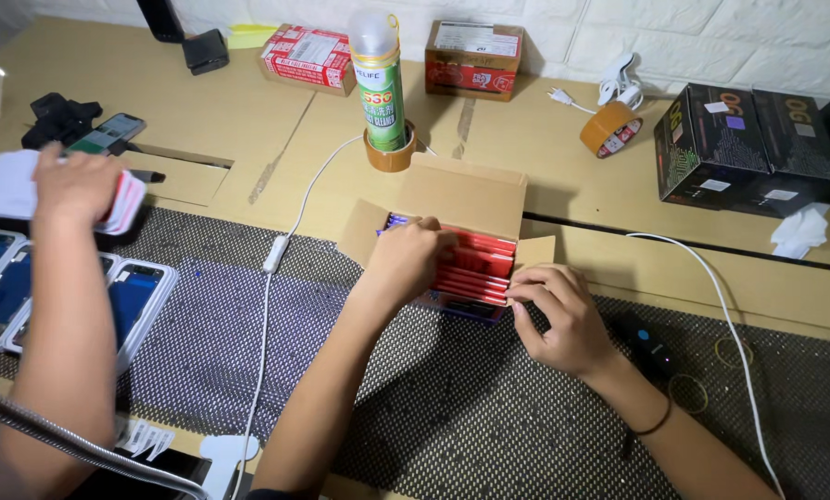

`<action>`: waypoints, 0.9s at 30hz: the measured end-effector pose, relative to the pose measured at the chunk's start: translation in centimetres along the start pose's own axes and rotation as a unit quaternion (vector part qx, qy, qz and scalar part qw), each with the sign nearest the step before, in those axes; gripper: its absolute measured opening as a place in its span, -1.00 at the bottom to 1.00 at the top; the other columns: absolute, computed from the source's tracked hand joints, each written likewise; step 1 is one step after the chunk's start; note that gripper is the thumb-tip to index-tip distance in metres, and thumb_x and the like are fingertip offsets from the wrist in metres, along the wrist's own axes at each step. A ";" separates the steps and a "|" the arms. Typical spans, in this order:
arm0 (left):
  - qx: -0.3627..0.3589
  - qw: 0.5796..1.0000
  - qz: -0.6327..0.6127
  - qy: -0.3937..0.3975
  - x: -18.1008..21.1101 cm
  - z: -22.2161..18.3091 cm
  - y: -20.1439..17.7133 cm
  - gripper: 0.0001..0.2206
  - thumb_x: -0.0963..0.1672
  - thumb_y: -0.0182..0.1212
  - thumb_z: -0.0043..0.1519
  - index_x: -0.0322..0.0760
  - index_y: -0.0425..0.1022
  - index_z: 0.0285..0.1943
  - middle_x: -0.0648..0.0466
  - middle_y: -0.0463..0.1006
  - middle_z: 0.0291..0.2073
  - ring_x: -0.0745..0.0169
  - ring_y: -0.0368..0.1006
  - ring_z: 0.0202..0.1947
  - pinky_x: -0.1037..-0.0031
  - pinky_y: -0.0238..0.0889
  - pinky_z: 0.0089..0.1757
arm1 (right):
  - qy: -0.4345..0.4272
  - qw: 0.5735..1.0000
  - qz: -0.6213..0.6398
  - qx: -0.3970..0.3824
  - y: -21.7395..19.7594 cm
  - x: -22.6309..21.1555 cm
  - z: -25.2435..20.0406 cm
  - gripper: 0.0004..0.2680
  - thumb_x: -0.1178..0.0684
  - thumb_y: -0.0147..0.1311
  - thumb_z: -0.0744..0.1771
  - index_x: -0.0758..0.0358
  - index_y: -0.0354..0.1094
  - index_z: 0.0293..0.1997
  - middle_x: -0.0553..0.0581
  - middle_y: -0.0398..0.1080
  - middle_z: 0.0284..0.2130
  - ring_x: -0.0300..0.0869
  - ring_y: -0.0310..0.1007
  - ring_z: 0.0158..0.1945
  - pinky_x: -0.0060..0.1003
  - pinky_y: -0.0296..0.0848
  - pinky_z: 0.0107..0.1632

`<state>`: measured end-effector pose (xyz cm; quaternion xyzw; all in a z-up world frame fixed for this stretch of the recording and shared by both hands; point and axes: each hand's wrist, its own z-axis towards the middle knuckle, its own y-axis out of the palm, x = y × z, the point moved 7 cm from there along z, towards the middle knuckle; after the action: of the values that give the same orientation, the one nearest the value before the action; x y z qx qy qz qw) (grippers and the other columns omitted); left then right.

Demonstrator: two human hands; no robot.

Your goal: The person places a plastic film over a phone screen, folds the connected ribbon cable onto the back, and puts the screen into a red protective sleeve before placing it into a box.

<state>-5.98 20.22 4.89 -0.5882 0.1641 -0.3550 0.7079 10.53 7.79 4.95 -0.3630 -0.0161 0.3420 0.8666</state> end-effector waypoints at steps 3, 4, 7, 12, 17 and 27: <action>-0.001 1.000 -0.030 0.006 0.2 -0.2 0.9 -0.87 -0.10 0.16 0.24 -0.08 0.65 -0.21 0.04 0.50 -0.24 -0.07 0.52 -0.15 0.15 0.48 -0.19 | 0.004 1.000 -0.009 -0.003 0.3 0.6 -0.6 -0.93 0.10 0.17 0.27 0.11 0.50 -0.23 0.04 0.46 -0.21 -0.01 0.50 -0.06 -0.06 0.41 0.02; 0.004 0.999 -0.039 0.010 0.4 -0.3 0.9 -0.86 -0.09 0.19 0.22 -0.11 0.67 -0.24 0.02 0.47 -0.28 -0.09 0.50 -0.17 0.12 0.48 -0.20 | 0.005 1.000 -0.007 -0.003 0.2 0.7 -0.8 -0.93 0.09 0.18 0.27 0.11 0.50 -0.23 0.03 0.47 -0.23 -0.01 0.50 -0.07 -0.07 0.42 0.01; 0.071 0.994 0.069 0.048 1.1 -1.4 2.5 -0.84 -0.04 0.12 0.21 0.04 0.65 -0.30 0.10 0.49 -0.32 0.01 0.48 -0.20 0.26 0.34 -0.18 | 0.011 1.000 0.014 -0.012 -0.2 1.0 -1.2 -0.93 0.11 0.13 0.29 0.11 0.50 -0.21 0.03 0.47 -0.18 -0.01 0.50 -0.01 -0.10 0.40 0.07; 0.142 0.989 0.039 0.030 2.4 -3.8 0.8 -0.76 -0.03 0.11 0.27 -0.06 0.67 -0.05 0.05 0.53 -0.35 0.01 0.50 -0.21 0.29 0.33 -0.16 | 0.077 0.996 -0.029 0.024 -2.9 5.6 -3.3 -0.91 0.13 0.07 0.33 0.14 0.51 -0.18 0.07 0.45 -0.21 0.05 0.52 -0.10 -0.05 0.43 0.01; 0.210 0.977 0.018 0.034 2.3 -4.8 1.8 -0.81 -0.06 0.15 0.30 -0.15 0.62 -0.06 0.06 0.54 -0.33 0.04 0.51 -0.16 0.35 0.34 -0.09 | 0.247 0.965 -0.088 -0.010 -7.2 14.4 -7.7 -0.93 0.12 0.00 0.37 0.12 0.43 -0.18 0.15 0.49 -0.35 0.14 0.57 -0.18 -0.03 0.50 -0.11; 0.255 0.965 -0.034 0.050 3.5 -6.7 0.9 -0.75 -0.10 0.09 0.32 -0.27 0.53 0.09 -0.09 0.50 -0.08 -0.09 0.44 0.00 0.17 0.23 0.10 | 0.475 0.833 -0.268 -0.091 -9.6 23.3 -15.9 -0.72 -0.13 -0.01 0.30 0.26 0.43 -0.08 0.37 0.49 -0.17 0.27 0.52 -0.08 0.14 0.49 -0.03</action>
<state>-7.63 13.08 2.95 -0.3751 0.0835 -0.4377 0.8128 38.39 7.25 -5.73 -0.5397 0.2700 -0.1211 0.7881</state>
